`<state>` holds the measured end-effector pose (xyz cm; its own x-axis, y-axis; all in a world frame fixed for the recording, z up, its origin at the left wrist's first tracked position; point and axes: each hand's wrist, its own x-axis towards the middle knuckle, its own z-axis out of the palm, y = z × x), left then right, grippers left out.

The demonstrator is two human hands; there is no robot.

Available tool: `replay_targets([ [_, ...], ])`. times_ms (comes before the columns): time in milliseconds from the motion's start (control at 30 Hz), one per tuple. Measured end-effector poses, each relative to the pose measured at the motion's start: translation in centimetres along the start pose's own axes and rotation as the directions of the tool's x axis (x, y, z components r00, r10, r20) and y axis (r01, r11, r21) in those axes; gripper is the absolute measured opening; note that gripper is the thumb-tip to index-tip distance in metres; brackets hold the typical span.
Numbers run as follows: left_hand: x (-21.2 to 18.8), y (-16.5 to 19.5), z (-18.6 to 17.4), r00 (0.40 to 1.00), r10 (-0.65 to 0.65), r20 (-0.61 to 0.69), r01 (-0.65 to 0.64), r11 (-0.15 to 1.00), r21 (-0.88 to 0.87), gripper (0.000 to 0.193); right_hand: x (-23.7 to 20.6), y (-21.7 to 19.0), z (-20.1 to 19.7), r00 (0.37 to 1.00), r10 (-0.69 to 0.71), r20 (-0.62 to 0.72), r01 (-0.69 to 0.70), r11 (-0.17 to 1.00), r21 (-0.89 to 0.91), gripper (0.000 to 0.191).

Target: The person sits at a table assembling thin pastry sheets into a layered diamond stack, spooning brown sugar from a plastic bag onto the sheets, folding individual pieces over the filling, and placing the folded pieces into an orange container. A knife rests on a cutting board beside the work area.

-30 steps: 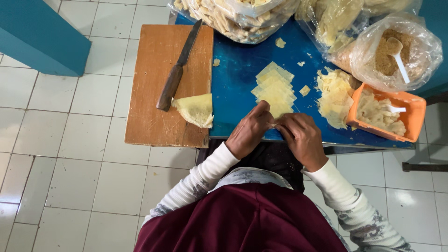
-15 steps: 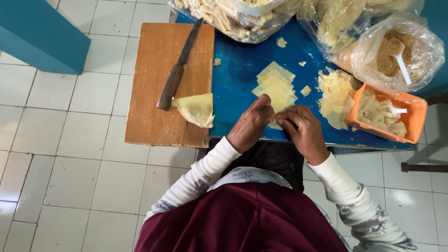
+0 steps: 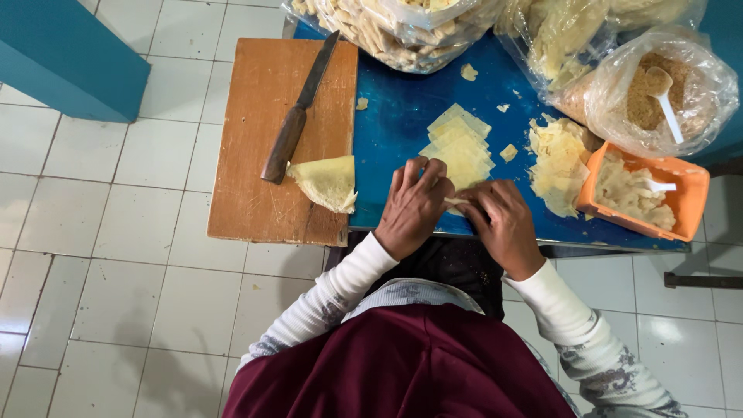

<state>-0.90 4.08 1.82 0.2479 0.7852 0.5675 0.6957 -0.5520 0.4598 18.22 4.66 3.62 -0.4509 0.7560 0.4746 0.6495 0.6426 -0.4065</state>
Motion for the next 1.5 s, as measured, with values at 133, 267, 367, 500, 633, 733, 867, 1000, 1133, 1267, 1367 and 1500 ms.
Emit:
replay_targets([
  [133, -0.7, 0.2, 0.0, 0.998, -0.058, 0.009, 0.059, 0.997, -0.043, 0.023, -0.4, -0.1, -0.1, 1.0, -0.009, 0.003, 0.008, 0.999, 0.033, 0.016],
  [267, -0.8, 0.6, 0.0, 0.995, -0.097, -0.009, 0.096, 0.992, -0.077, 0.022, -0.6, -0.1, 0.3, 0.998, -0.051, -0.04, 0.046, 0.992, -0.113, 0.016],
  [367, -0.5, 0.8, 0.1, 0.996, -0.085, -0.029, 0.085, 0.996, -0.008, 0.018, -1.1, -0.4, 0.6, 0.996, -0.074, -0.056, 0.06, 0.974, -0.218, 0.017],
  [500, 0.0, 0.6, 0.3, 0.996, -0.084, -0.043, 0.085, 0.996, 0.017, 0.014, -2.3, -1.4, 0.6, 0.997, -0.052, -0.06, 0.03, 0.947, -0.319, 0.033],
  [633, -0.1, 0.5, 0.9, 0.992, -0.103, -0.072, 0.107, 0.993, 0.053, 0.015, -2.9, -1.8, 1.0, 0.998, -0.015, -0.053, -0.008, 0.918, -0.397, 0.039],
  [733, -1.0, 0.6, 1.3, 0.988, -0.132, -0.08, 0.136, 0.99, 0.047, 0.027, -2.4, -1.3, 1.4, 0.999, -0.014, -0.046, -0.01, 0.877, -0.481, 0.042],
  [867, -3.2, 1.0, 1.2, 0.999, -0.05, 0.012, 0.048, 0.992, 0.121, 0.034, -0.5, 0.4, 1.5, 1.0, -0.006, 0.012, 0.012, 0.849, -0.528, 0.053],
  [1000, -4.2, 1.2, 1.3, 0.999, 0.004, 0.05, -0.011, 0.99, 0.143, 0.039, 1.4, 2.2, 0.7, 0.996, 0.047, 0.08, -0.014, 0.927, -0.375, 0.061],
  [1133, -4.5, 1.3, 1.2, 0.999, 0.026, 0.043, -0.032, 0.987, 0.16, 0.039, 2.2, 2.2, 0.3, 0.995, 0.044, 0.092, -0.037, 0.997, -0.071, 0.059],
  [1267, -4.4, 1.5, 1.2, 0.999, 0.011, 0.038, -0.016, 0.99, 0.142, 0.04, 3.6, 2.0, 0.4, 0.993, 0.065, 0.1, -0.052, 0.991, -0.125, 0.055],
  [1367, -4.2, 1.6, 0.9, 0.999, 0.013, 0.039, -0.018, 0.99, 0.137, 0.041, 6.1, 2.8, -1.5, 0.951, 0.236, 0.2, -0.282, 0.927, 0.247, 0.046],
  [1500, -3.7, 1.8, 0.7, 0.999, 0.019, 0.048, -0.027, 0.987, 0.157, 0.042, 11.6, 4.2, -7.4, 0.99, 0.138, -0.035, -0.117, 0.928, 0.353, 0.024],
])
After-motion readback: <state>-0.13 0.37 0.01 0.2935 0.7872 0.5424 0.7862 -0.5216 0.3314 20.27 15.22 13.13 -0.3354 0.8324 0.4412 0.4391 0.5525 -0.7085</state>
